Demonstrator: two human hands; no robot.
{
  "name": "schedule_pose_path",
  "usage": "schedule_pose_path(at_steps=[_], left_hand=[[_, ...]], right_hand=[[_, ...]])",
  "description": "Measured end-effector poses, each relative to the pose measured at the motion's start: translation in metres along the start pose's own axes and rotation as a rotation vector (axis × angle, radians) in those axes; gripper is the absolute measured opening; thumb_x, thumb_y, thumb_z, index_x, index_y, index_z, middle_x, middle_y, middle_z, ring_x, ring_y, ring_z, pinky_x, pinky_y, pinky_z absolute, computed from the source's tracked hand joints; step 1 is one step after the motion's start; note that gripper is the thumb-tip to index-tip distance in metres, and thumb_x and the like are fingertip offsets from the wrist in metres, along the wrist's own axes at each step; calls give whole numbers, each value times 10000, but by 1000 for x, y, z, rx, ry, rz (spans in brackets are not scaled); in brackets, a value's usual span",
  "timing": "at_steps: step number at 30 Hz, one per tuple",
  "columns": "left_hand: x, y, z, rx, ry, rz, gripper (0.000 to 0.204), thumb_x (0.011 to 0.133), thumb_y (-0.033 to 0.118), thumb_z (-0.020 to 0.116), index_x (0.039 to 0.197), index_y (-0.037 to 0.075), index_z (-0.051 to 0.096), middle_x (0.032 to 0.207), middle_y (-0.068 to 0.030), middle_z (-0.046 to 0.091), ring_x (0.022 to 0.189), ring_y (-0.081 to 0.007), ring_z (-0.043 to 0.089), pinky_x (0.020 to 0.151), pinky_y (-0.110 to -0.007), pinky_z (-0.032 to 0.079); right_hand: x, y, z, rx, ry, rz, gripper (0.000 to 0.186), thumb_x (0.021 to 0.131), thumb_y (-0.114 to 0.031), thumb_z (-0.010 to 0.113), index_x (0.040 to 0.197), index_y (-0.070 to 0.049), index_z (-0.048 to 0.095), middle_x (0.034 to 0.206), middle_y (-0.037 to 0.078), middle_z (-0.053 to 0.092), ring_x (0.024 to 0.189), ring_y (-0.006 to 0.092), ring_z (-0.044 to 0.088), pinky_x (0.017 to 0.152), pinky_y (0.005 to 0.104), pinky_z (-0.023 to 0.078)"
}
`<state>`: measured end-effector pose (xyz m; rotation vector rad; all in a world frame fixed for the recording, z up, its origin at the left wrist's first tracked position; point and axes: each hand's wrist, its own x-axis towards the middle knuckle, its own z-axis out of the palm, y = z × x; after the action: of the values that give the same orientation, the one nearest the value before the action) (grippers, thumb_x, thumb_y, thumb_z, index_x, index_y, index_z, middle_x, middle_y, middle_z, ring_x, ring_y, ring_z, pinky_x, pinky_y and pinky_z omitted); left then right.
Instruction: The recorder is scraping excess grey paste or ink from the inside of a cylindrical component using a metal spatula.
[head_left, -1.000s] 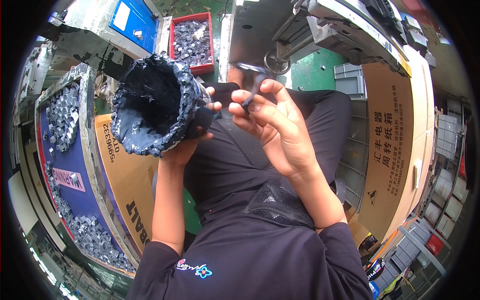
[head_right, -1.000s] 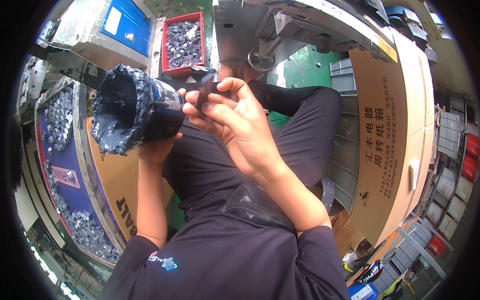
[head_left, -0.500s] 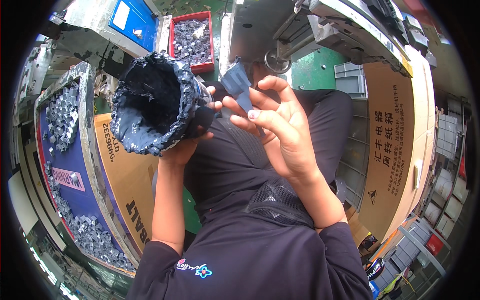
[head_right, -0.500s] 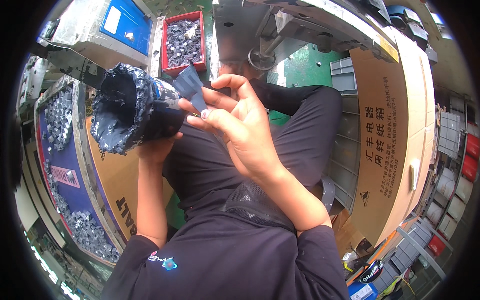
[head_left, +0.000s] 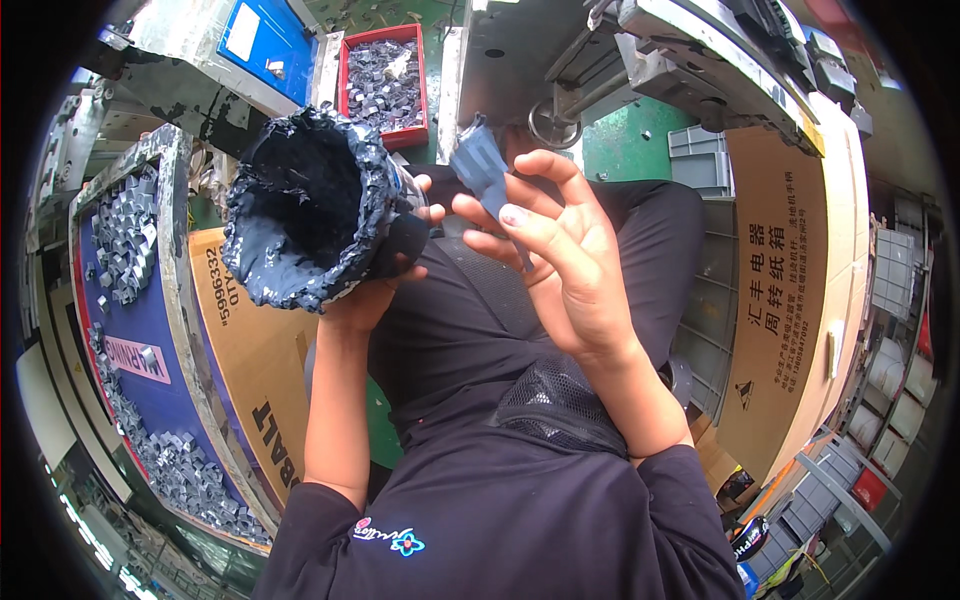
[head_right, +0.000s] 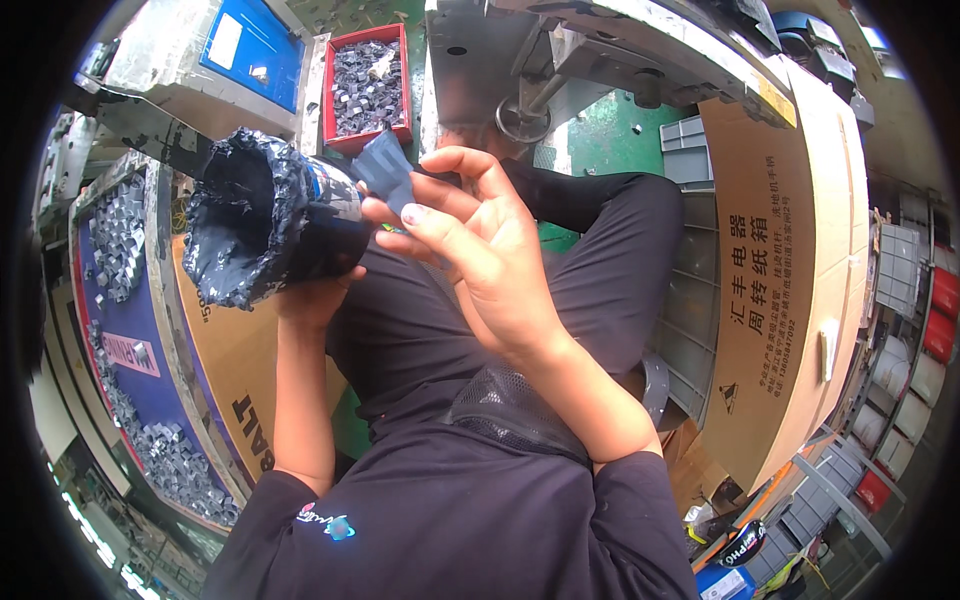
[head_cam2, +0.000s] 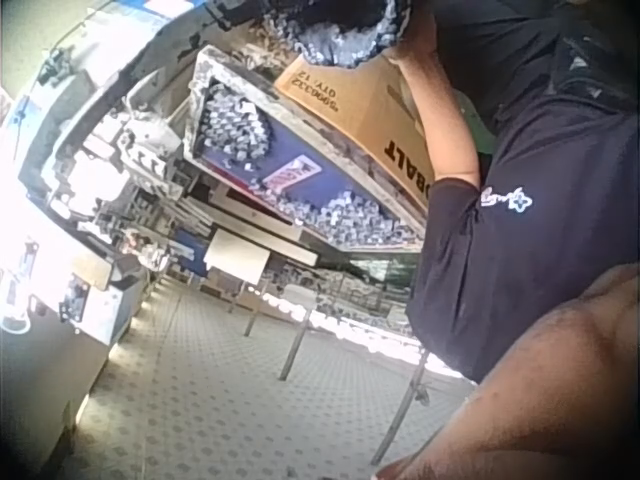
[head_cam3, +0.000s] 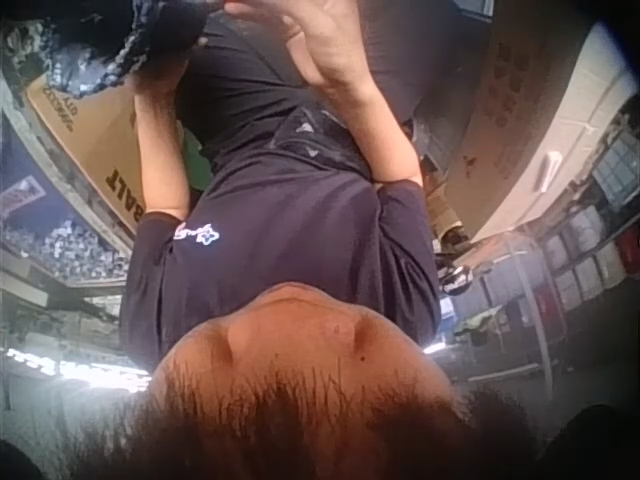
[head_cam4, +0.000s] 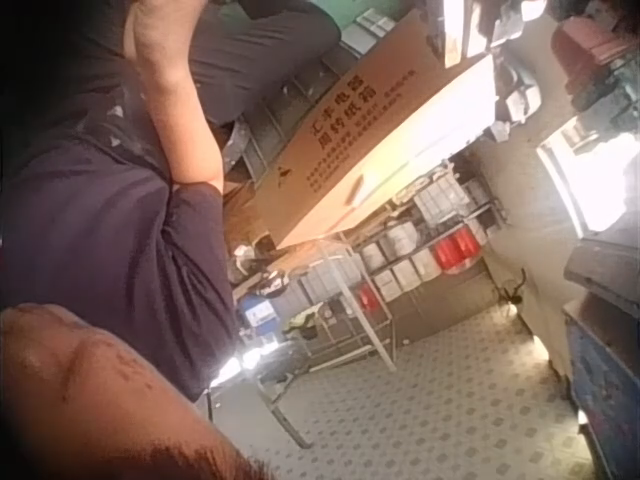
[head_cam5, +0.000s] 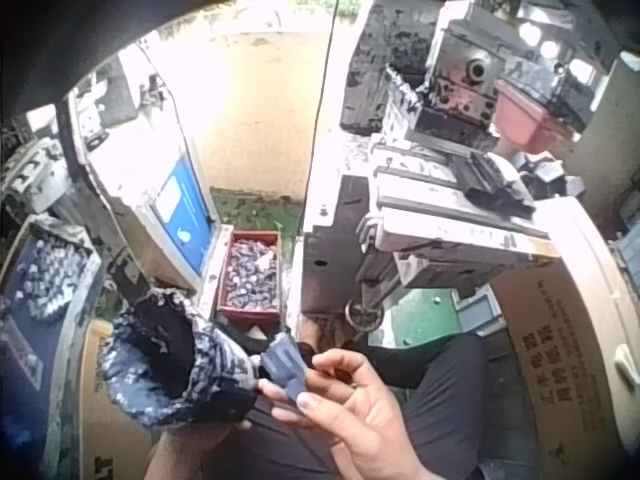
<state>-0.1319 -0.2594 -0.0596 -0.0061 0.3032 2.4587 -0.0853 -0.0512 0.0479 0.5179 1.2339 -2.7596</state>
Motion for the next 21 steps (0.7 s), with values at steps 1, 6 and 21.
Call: schedule_pose_path(at_steps=[1,6,21], left_hand=[[1,1,0,1,9,-18,800,966,483,489,1510,-11,175,1536,-291,216,1361,-512,330,878,-592,558],[4,7,-1,-142,-45,-52,806,956,537,482,1548,109,141,1591,-229,71,1414,-506,212,913,-689,484],[-6,16,-1,-304,-94,25,866,951,542,495,1554,93,68,1602,-232,-9,1442,-517,89,965,-735,401]], right_hand=[[1,-1,-1,-1,0,-2,439,903,-17,584,1300,-47,401,1208,193,600,1132,294,633,938,387,554],[6,5,-19,-92,28,-32,329,910,-20,644,1214,-15,517,1084,121,677,978,184,660,855,310,537],[11,12,-22,-569,-85,-532,169,829,98,674,965,-2,662,1159,136,646,1088,197,621,949,322,485]])
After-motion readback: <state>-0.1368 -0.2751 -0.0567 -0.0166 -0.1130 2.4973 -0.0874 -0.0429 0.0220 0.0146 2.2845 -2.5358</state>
